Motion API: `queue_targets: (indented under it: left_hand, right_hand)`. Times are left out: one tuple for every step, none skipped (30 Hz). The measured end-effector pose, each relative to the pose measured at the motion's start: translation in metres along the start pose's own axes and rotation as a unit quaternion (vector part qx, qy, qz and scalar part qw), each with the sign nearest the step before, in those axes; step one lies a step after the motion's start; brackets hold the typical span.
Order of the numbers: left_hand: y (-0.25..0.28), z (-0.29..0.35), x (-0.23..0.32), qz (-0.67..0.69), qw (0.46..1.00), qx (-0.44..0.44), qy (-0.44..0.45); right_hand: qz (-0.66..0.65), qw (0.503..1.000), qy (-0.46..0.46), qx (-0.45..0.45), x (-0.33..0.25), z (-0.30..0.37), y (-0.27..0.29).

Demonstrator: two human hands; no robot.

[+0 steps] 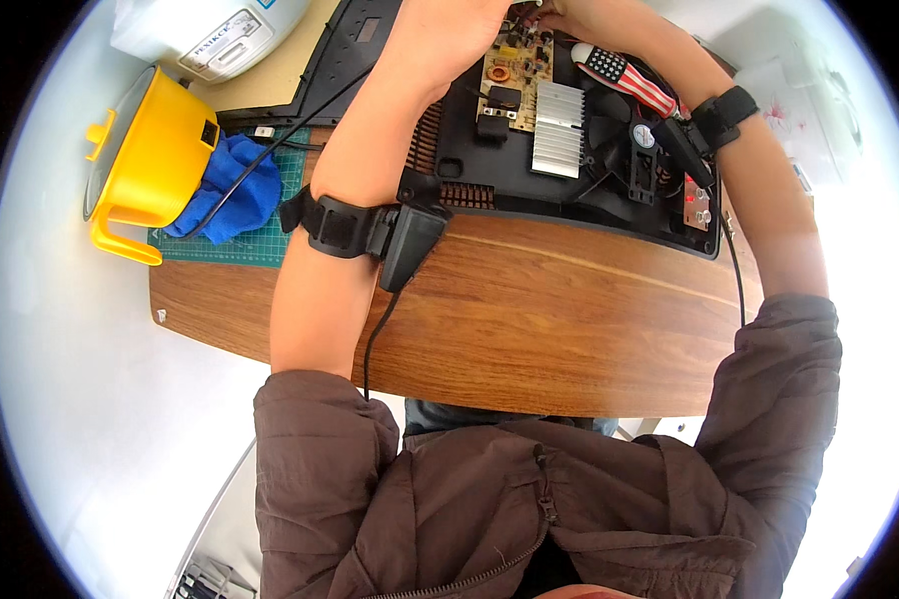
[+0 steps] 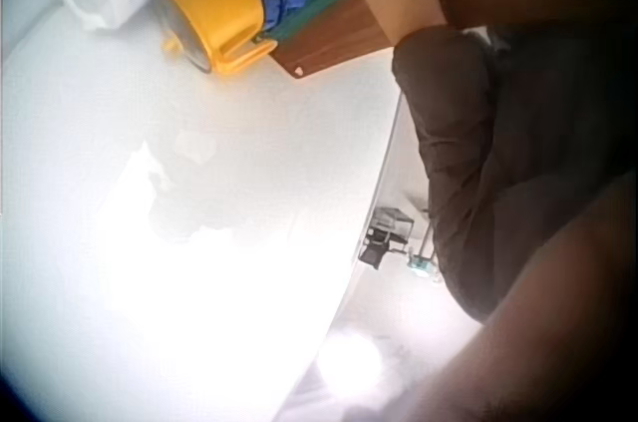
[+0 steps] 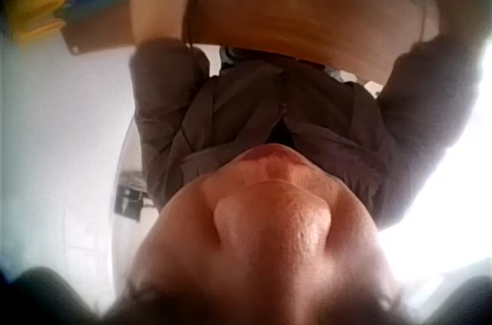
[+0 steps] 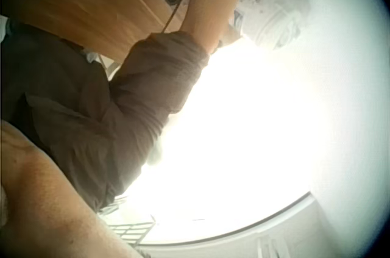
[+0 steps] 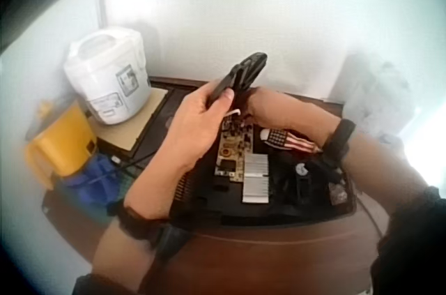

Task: The person uses a screwdriver to remove screws from a disassembled electronic device on a wooden table, then lifts and repositions internal components including a fan and circuit board. The person continues to unscrew and adjust parts within the device's chassis.

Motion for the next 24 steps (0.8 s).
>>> queue_targets:
  left_hand:
    - [0.000,0.000,0.000,0.002,1.000,0.001,-0.005]
    - [0.000,-0.001,-0.001,0.002,1.000,-0.001,-0.002]
    - [0.001,-0.001,-0.002,0.001,1.000,-0.002,0.002]
    - [0.001,-0.002,-0.003,0.000,1.000,-0.004,0.005]
    - [0.002,-0.001,-0.003,0.007,1.000,-0.005,0.004]
    - [0.002,-0.001,-0.003,0.015,1.000,-0.007,0.003]
    - [0.003,0.000,-0.002,0.022,1.000,-0.008,0.002]
    - [0.002,0.001,-0.001,0.017,1.000,-0.005,-0.001]
    - [0.002,0.001,0.001,0.013,1.000,-0.003,-0.003]
    - [0.001,0.002,0.003,0.009,1.000,0.000,-0.005]
    - [0.001,0.002,0.003,0.011,1.000,-0.001,-0.003]
    - [0.001,0.002,0.003,0.013,1.000,-0.001,0.000]
    - [0.000,0.002,0.003,0.015,1.000,-0.002,0.003]
    - [0.001,0.001,0.002,0.010,1.000,-0.001,0.003]
    - [0.002,0.001,0.001,0.006,1.000,-0.001,0.003]
    - [0.003,0.001,-0.001,0.001,1.000,0.000,0.004]
    - [0.002,0.001,0.000,-0.013,1.000,0.008,0.007]
    - [0.002,0.001,0.001,-0.028,0.999,0.015,0.010]
    - [0.001,0.001,0.002,-0.042,0.999,0.023,0.013]
    - [0.002,0.001,0.001,-0.042,0.999,0.022,0.016]
    - [0.002,0.001,0.000,-0.041,0.999,0.021,0.019]
    - [0.002,0.001,0.000,-0.040,0.999,0.019,0.023]
    - [0.002,0.001,-0.001,-0.021,1.000,0.014,0.012]
    - [0.001,-0.001,-0.001,-0.002,1.000,0.009,0.002]
  right_hand:
    - [0.011,1.000,0.008,-0.009,0.002,-0.001,-0.002]
    - [0.022,0.999,0.015,-0.019,0.002,-0.001,-0.003]
    - [0.033,0.999,0.023,-0.029,0.002,-0.002,-0.004]
    - [0.041,0.998,0.056,-0.011,-0.001,-0.002,-0.002]
    - [0.048,0.995,0.090,0.008,-0.004,-0.002,-0.001]
    - [0.054,0.990,0.125,0.027,-0.007,-0.001,0.000]
    - [0.059,0.990,0.125,0.026,-0.006,-0.001,0.000]
    - [0.065,0.990,0.124,0.024,-0.005,0.001,-0.001]
    - [0.070,0.990,0.124,0.022,-0.004,0.002,-0.002]
    - [0.067,0.989,0.127,0.031,-0.003,0.004,-0.001]
    - [0.065,0.989,0.130,0.040,-0.004,0.005,0.002]
    - [0.063,0.988,0.133,0.049,-0.005,0.006,0.003]
    - [0.070,0.988,0.130,0.054,-0.007,0.007,0.004]
    - [0.077,0.987,0.129,0.061,-0.009,0.007,0.004]
    - [0.084,0.986,0.127,0.067,-0.011,0.006,0.003]
    - [0.078,0.987,0.125,0.061,-0.010,0.005,0.001]
    - [0.075,0.989,0.120,0.054,-0.009,0.006,0.000]
    - [0.071,0.990,0.115,0.046,-0.007,0.007,-0.002]
    - [0.082,0.989,0.115,0.044,-0.006,0.009,-0.003]
    - [0.092,0.988,0.118,0.042,-0.006,0.009,-0.005]
    - [0.101,0.987,0.120,0.041,-0.006,0.009,-0.006]
    - [0.086,0.988,0.118,0.045,-0.006,0.009,-0.006]
    - [0.071,0.989,0.117,0.048,-0.008,0.008,-0.004]
    - [0.056,0.990,0.115,0.051,-0.009,0.008,-0.002]
Point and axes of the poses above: each hand's wrist, its own z-axis away from the middle knuckle, its own y-axis out of the back of the hand, x = y × z, the point moved 6 cm from there along -z, towards the middle knuckle, and after that the axes turned 13 degrees about y, right-handed, at the moved point
